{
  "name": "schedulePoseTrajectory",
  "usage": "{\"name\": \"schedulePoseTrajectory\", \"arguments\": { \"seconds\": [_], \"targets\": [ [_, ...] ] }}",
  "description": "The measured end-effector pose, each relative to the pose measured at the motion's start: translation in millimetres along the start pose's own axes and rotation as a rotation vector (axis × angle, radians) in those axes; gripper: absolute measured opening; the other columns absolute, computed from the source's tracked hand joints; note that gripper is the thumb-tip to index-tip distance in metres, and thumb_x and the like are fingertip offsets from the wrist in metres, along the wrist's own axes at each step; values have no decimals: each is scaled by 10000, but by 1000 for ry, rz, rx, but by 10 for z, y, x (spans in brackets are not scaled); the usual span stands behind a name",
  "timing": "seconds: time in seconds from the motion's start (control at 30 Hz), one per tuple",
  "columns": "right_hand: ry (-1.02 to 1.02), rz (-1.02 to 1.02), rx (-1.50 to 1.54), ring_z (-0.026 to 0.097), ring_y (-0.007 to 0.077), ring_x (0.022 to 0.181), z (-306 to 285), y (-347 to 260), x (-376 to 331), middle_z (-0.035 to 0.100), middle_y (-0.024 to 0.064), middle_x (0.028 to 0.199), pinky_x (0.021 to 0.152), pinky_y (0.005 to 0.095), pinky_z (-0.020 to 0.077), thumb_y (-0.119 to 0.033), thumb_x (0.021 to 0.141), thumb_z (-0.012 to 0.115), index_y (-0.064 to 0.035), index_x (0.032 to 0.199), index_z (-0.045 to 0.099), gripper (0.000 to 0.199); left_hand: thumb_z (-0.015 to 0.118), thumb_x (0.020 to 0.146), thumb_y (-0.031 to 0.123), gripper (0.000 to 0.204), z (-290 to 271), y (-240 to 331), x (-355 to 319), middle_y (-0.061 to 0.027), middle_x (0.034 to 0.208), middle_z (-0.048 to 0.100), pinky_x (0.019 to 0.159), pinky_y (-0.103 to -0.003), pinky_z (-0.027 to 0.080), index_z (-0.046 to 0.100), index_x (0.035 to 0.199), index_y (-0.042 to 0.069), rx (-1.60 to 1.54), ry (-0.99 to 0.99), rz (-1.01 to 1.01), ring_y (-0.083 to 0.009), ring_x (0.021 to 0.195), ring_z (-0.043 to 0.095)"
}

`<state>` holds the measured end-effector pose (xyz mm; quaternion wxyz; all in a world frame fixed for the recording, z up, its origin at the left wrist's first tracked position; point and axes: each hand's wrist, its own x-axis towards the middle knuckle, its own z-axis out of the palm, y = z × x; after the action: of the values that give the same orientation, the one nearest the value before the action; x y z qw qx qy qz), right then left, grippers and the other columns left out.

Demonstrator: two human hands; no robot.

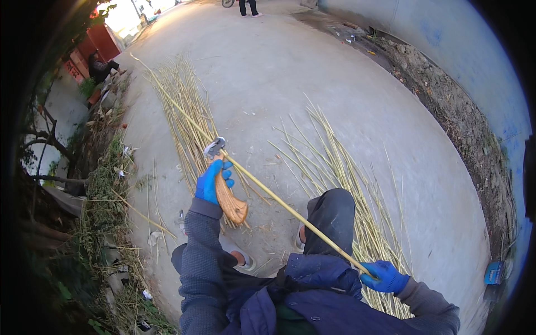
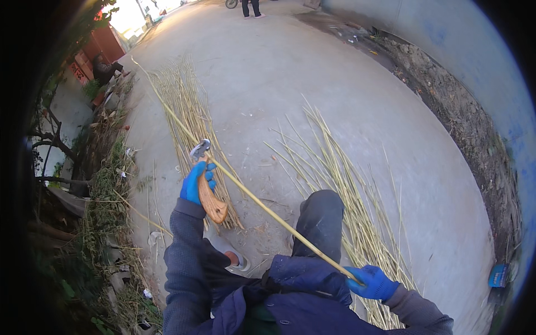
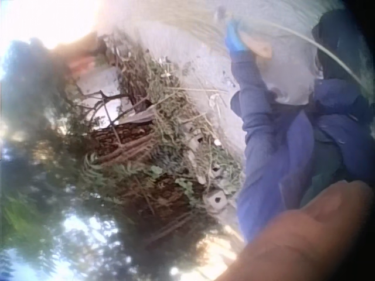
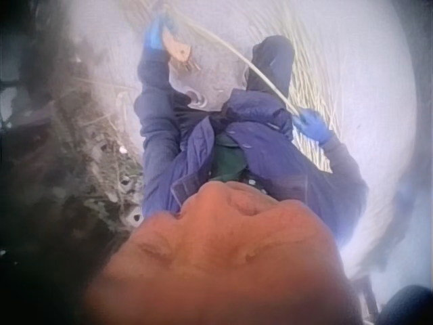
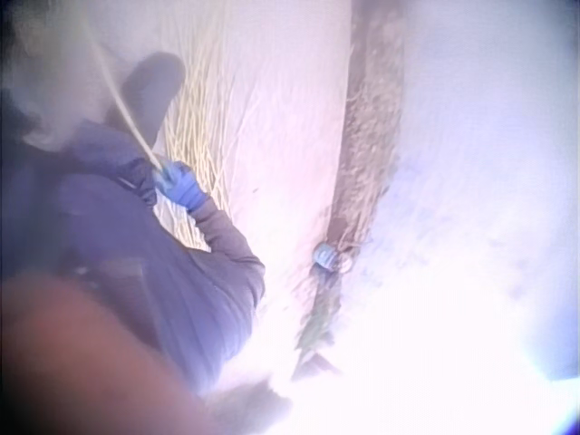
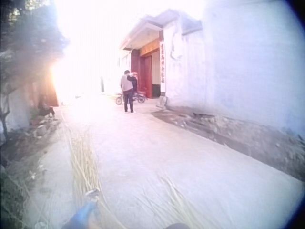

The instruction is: The person sits on the ground and uses pruning shears to trim long, thin sticks. They repeatedly pick up sticks, cut them, and place the trimmed pieces aside.

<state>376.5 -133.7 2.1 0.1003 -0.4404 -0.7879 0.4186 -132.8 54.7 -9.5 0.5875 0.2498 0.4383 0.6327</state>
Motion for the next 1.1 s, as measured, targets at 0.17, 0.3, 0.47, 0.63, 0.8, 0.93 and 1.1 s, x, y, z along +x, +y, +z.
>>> {"name": "schedulePoseTrajectory", "arguments": {
  "seconds": [0.17, 0.3, 0.47, 0.63, 0.8, 0.93, 1.1],
  "targets": [
    [83, -37, 194, 654, 254, 597, -47, -569, 1485, 658, 139, 760, 590, 370, 526, -271, 920, 620, -95, 1245, 581, 371, 665, 914, 281, 421, 685, -449, -547, -107, 914, 667, 597, -312, 562, 606, 1185, -35, 77, -3, -178, -182, 696, 633],
    [138, -110, 108, 649, 274, 575, 118, -712, 2104, 636, 148, 732, 540, 387, 500, -265, 944, 586, -80, 1062, 609, 220, 673, 908, 283, 418, 626, -562, -560, -116, 920, 671, 604, -320, 563, 615, 1173, -35, 85, 37, -192, -195, 701, 637],
    [50, -222, -127, 566, 315, 491, 277, -92, 597, 534, 129, 558, 459, 421, 445, -205, 865, 683, -88, 1025, 642, 202, 674, 894, 290, 458, -331, 18, 129, -107, 999, 653, 716, -325, 548, 574, 1220, -16, 76, 125, -53, -191, 834, 629],
    [146, -115, -632, 569, 237, 473, -52, 356, -1187, 559, 43, 543, 493, 368, 467, -199, 776, 736, -86, 991, 670, 252, 670, 892, 274, 379, -794, 276, 439, -55, 935, 629, 724, -304, 535, 579, 1176, 40, 79, 273, 10, -163, 818, 614],
    [153, 28, -363, 624, 248, 563, -78, 131, -644, 658, 90, 707, 583, 342, 507, -237, 819, 721, -98, 1129, 668, 344, 667, 901, 257, 456, -195, -200, 195, -107, 1055, 654, 711, -321, 562, 549, 1257, -3, 64, 116, -79, -177, 844, 629],
    [72, 29, 28, 641, 298, 606, -184, -246, 594, 634, 154, 724, 592, 379, 515, -257, 909, 632, -101, 1226, 611, 354, 654, 914, 261, 424, 574, -576, -320, -138, 1005, 666, 641, -330, 569, 583, 1217, -26, 36, -28, -156, -199, 777, 642],
    [293, -216, -81, 623, 343, 597, 18, -479, 1672, 609, 180, 705, 537, 409, 488, -267, 928, 615, -83, 1032, 614, 211, 670, 903, 287, 366, 1108, -925, -804, -147, 853, 665, 611, -351, 567, 652, 1101, -20, 68, -55, -409, -233, 678, 642]
  ]
}}
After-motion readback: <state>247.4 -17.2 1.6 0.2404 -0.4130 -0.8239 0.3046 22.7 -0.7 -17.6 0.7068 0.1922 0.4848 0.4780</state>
